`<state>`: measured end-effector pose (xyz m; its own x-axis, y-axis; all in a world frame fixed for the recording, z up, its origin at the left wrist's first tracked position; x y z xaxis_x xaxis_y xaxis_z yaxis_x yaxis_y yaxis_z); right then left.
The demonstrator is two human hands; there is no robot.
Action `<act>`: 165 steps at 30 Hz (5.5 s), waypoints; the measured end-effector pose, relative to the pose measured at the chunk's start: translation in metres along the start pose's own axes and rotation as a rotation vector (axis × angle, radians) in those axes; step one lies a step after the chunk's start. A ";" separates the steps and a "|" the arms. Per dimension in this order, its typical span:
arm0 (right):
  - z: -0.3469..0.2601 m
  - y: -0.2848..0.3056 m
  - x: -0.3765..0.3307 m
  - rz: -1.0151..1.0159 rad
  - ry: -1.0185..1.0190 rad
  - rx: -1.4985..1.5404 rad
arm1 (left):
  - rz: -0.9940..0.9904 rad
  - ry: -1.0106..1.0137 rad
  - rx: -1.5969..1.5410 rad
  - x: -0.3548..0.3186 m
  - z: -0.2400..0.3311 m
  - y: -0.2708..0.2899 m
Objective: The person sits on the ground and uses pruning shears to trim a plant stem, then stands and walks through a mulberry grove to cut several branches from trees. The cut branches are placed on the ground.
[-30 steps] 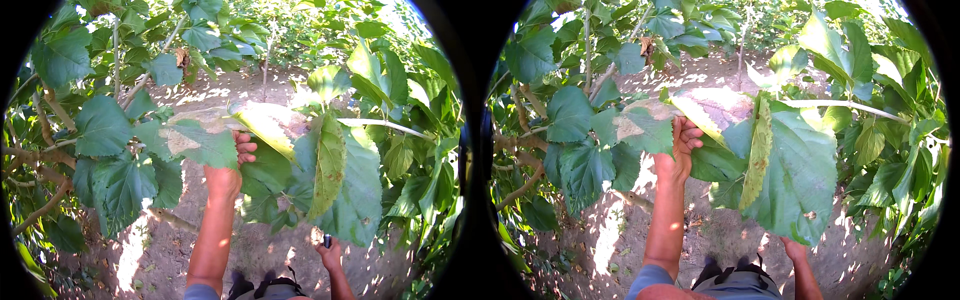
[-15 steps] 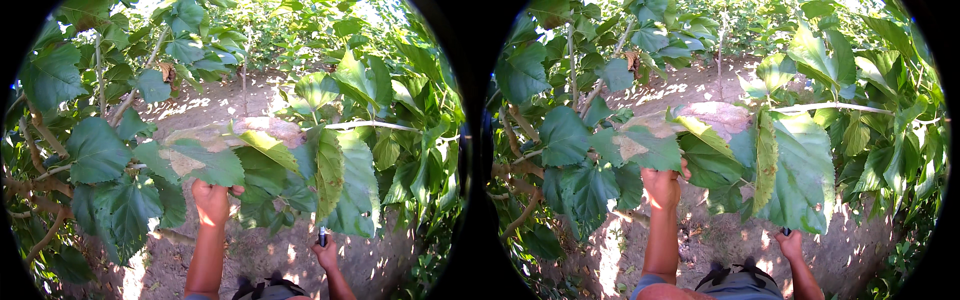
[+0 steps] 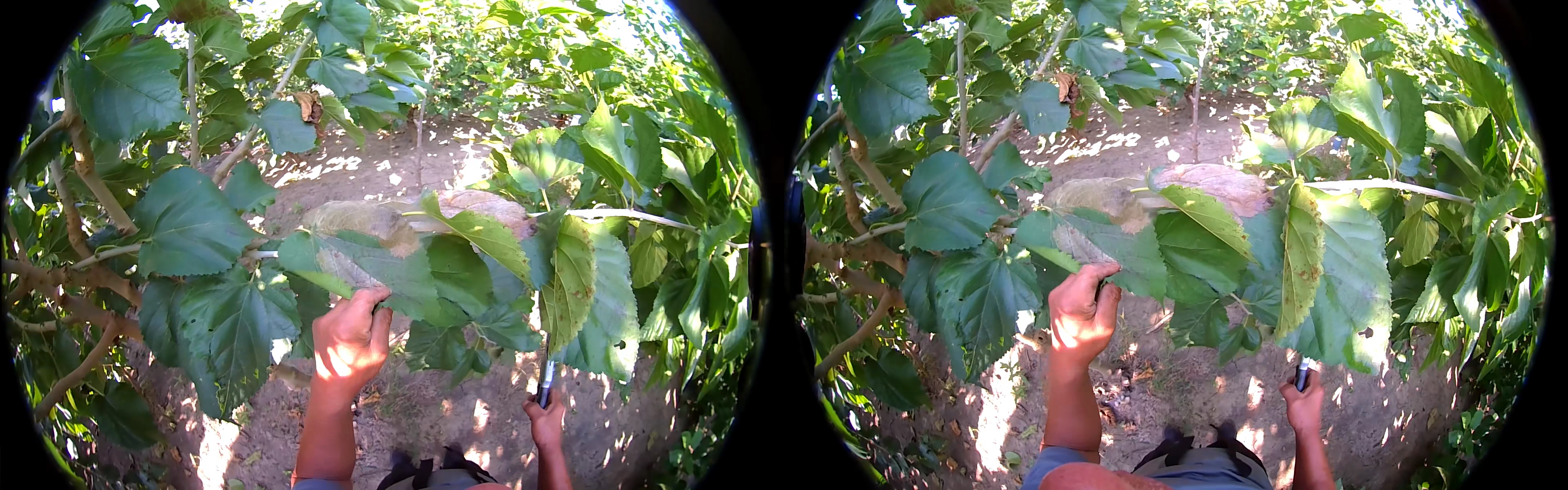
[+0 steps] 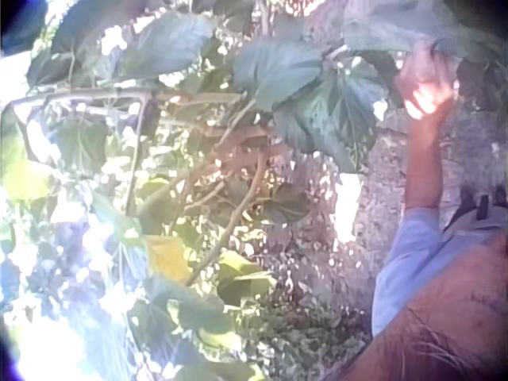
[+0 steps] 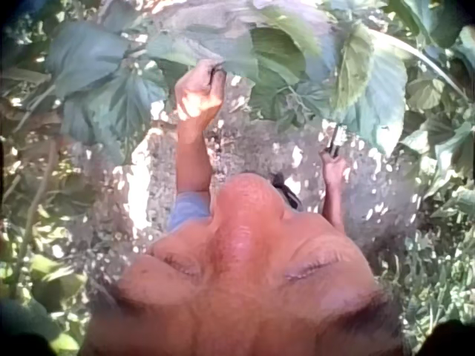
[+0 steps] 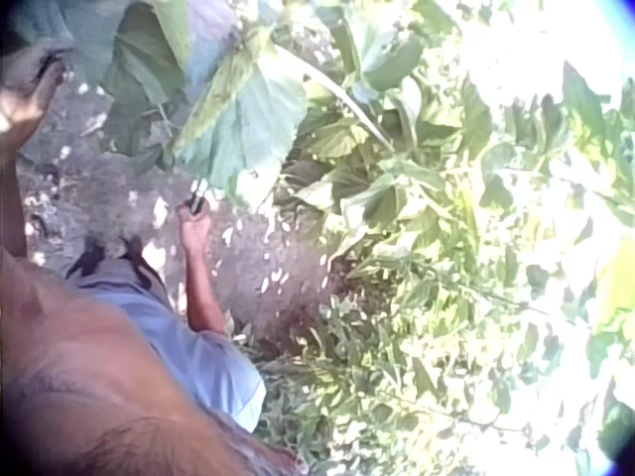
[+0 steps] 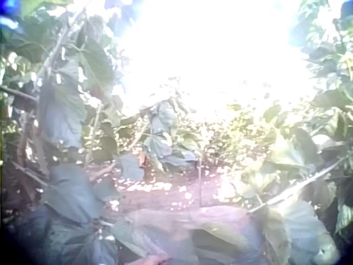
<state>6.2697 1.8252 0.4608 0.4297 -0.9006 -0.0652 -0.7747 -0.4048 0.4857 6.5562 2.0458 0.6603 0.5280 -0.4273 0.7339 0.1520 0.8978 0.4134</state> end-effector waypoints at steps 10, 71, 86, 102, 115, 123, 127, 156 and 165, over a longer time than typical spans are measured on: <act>0.006 -0.007 -0.007 -0.032 -0.004 -0.002 | 0.037 0.367 -0.149 -0.048 -0.038 0.006; 0.080 0.021 0.007 -0.187 -0.160 -0.072 | -0.139 0.150 -0.909 -0.041 0.062 -0.050; 0.090 0.052 0.009 -0.044 -0.179 0.068 | -0.503 0.367 -0.703 -0.052 0.073 -0.115; 0.076 -0.028 0.006 -0.277 -0.091 0.207 | -0.288 0.370 -0.440 -0.087 0.035 -0.013; 0.087 -0.064 -0.012 -0.535 -0.151 0.134 | 0.270 0.718 -0.366 -0.140 -0.032 0.094; 0.064 -0.064 -0.020 -0.613 -0.109 0.027 | 0.928 0.510 -0.266 -0.122 -0.084 0.207; 0.061 -0.057 -0.016 -0.584 -0.126 0.003 | 1.018 0.291 -0.529 -0.073 -0.120 0.261; 0.063 -0.107 -0.064 -0.655 -0.038 -0.312 | 0.563 0.442 -0.823 0.041 -0.212 0.302; 0.062 -0.105 -0.085 -0.627 -0.100 -0.308 | 0.501 0.469 -0.705 0.038 -0.191 0.307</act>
<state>6.2861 1.9343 0.3609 0.6960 -0.5287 -0.4859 -0.2223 -0.8020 0.5544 6.7828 2.3260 0.7119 0.9224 -0.0312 0.3849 0.2031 0.8870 -0.4148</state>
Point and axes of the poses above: each hand's wrist, its own x-axis towards the middle knuckle, its own y-axis out of the back of the hand, z = x × y, the point moved 2 cm from there along x, towards the middle knuckle, and after that the axes turned 8 degrees about -x, right-handed, at the moved point
